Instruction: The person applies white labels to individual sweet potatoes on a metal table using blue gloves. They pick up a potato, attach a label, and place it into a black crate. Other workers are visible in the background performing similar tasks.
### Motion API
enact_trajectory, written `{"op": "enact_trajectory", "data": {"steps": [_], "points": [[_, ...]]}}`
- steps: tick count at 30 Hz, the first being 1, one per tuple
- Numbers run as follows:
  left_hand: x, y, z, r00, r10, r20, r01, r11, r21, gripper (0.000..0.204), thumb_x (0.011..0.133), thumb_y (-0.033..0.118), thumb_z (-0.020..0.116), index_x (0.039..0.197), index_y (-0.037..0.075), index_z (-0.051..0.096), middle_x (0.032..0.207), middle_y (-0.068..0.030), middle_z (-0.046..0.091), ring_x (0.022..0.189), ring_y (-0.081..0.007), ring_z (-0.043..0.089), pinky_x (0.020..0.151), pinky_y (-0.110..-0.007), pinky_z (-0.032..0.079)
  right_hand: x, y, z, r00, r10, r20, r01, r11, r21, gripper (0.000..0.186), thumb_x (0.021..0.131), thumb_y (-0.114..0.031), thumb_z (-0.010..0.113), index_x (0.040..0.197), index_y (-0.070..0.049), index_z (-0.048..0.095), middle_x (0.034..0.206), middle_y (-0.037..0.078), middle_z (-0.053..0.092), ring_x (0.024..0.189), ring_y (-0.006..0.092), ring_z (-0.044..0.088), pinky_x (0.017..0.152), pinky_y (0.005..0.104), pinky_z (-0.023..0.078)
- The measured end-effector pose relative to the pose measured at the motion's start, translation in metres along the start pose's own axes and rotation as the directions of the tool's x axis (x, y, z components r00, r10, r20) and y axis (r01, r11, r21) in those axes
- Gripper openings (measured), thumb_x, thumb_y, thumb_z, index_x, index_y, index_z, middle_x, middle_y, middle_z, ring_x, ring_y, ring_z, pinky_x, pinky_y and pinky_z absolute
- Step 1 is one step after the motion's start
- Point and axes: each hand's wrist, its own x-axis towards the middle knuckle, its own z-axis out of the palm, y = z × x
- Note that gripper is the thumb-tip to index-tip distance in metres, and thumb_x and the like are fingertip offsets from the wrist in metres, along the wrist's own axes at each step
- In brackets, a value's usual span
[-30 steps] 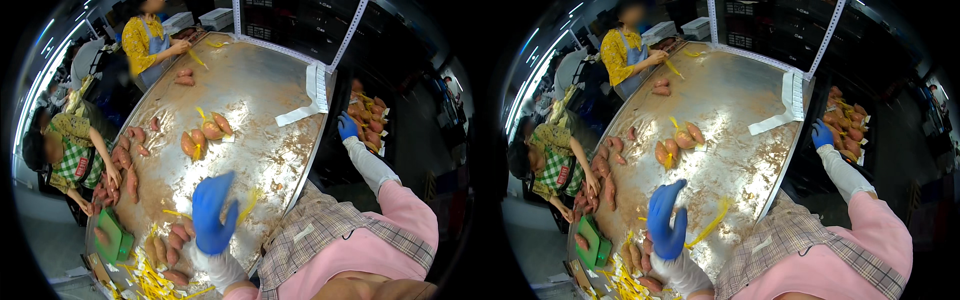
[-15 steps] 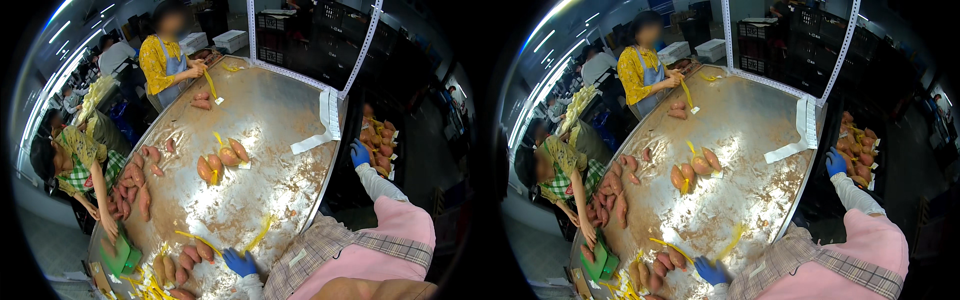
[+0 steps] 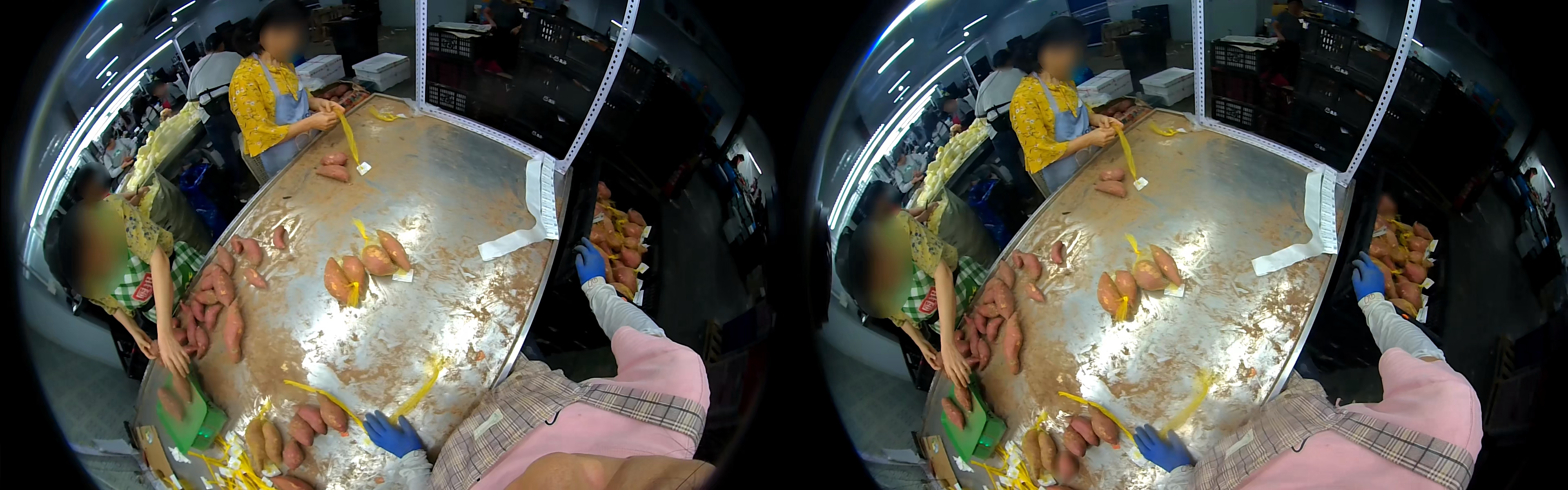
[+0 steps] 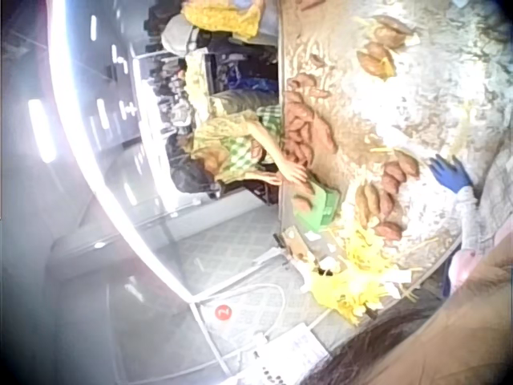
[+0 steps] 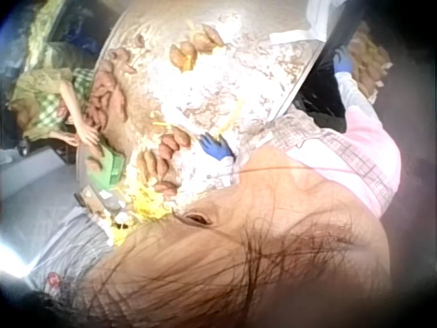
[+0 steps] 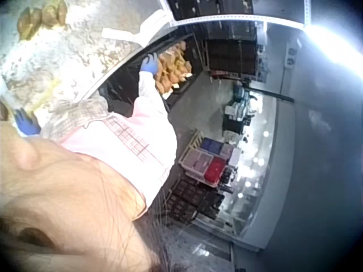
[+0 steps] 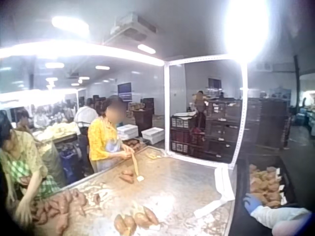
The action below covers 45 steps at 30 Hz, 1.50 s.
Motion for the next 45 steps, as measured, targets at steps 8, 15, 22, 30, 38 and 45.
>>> {"op": "enact_trajectory", "data": {"steps": [8,15,22,30,38,45], "points": [[-0.001,-0.008,0.006,0.999,-0.031,-0.02,0.029,0.996,-0.089,0.055,0.079,0.021,0.06,0.127,-0.002,0.046,0.137,-0.0252,0.039,0.127,-0.0436,0.033,0.105,-0.051,0.025,0.02,-0.055,0.037,0.983,-0.178,-0.033,0.18,0.983,0.047,0.052,0.072,-0.018,0.069,0.121,-0.007,0.054,0.125,0.016,0.053,0.118,0.0339,0.047,0.102,0.0408,0.036],[-0.009,0.009,0.003,0.999,-0.048,-0.013,0.043,0.971,-0.234,0.051,0.08,0.017,0.059,0.126,0.001,0.047,0.137,-0.023,0.04,0.127,-0.0435,0.033,0.105,-0.051,0.026,-0.007,-0.288,0.114,0.835,-0.429,0.344,0.1,0.734,0.672,0.085,0.069,-0.031,0.077,0.136,-0.001,0.034,0.139,0.021,0.036,0.131,0.0328,0.033,0.109,0.0381,0.027],[-0.024,0.025,-0.004,0.999,0.017,0.049,-0.004,0.966,-0.257,0.042,0.076,0.013,0.063,0.116,0.003,0.057,0.131,-0.0217,0.047,0.12,-0.0431,0.041,0.101,-0.05,0.033,0.061,-0.435,0.172,0.726,-0.479,0.494,0.195,0.831,0.521,0.112,0.054,-0.058,0.077,0.142,-0.01,0.027,0.144,0.025,0.026,0.134,0.0383,0.025,0.109,0.0415,0.026],[-0.006,0.008,-0.013,0.972,-0.221,-0.086,0.206,0.966,-0.157,0.057,0.076,0.021,0.066,0.124,-0.004,0.047,0.131,-0.027,0.044,0.12,-0.0449,0.04,0.1,-0.05,0.032,0.079,-0.486,0.241,0.702,-0.25,0.667,0.369,0.928,-0.04,0.105,0.057,-0.071,0.065,0.139,-0.013,0.036,0.146,0.016,0.029,0.134,0.0317,0.029,0.109,0.0402,0.028],[-0.002,0.002,0.006,0.926,-0.376,-0.031,0.363,0.91,-0.202,0.075,0.062,0.032,0.076,0.123,-0.002,0.049,0.11,-0.022,0.056,0.099,-0.0401,0.051,0.087,-0.048,0.041,0.053,-0.438,0.212,0.712,-0.319,0.625,0.122,0.933,0.338,0.082,0.06,-0.054,0.071,0.125,-0.008,0.049,0.134,0.018,0.043,0.121,0.034,0.044,0.098,0.042,0.041],[-0.02,0.019,0.004,0.958,0.288,0.001,-0.284,0.946,-0.155,0.063,0.057,0.032,0.075,0.107,0.0,0.056,0.089,-0.0199,0.06,0.078,-0.0385,0.058,0.063,-0.046,0.048,-0.003,-0.391,0.136,0.613,-0.477,0.63,0.38,0.877,0.294,0.093,0.055,-0.055,0.074,0.129,-0.008,0.046,0.142,0.018,0.031,0.124,0.0395,0.039,0.099,0.0473,0.039]]}}
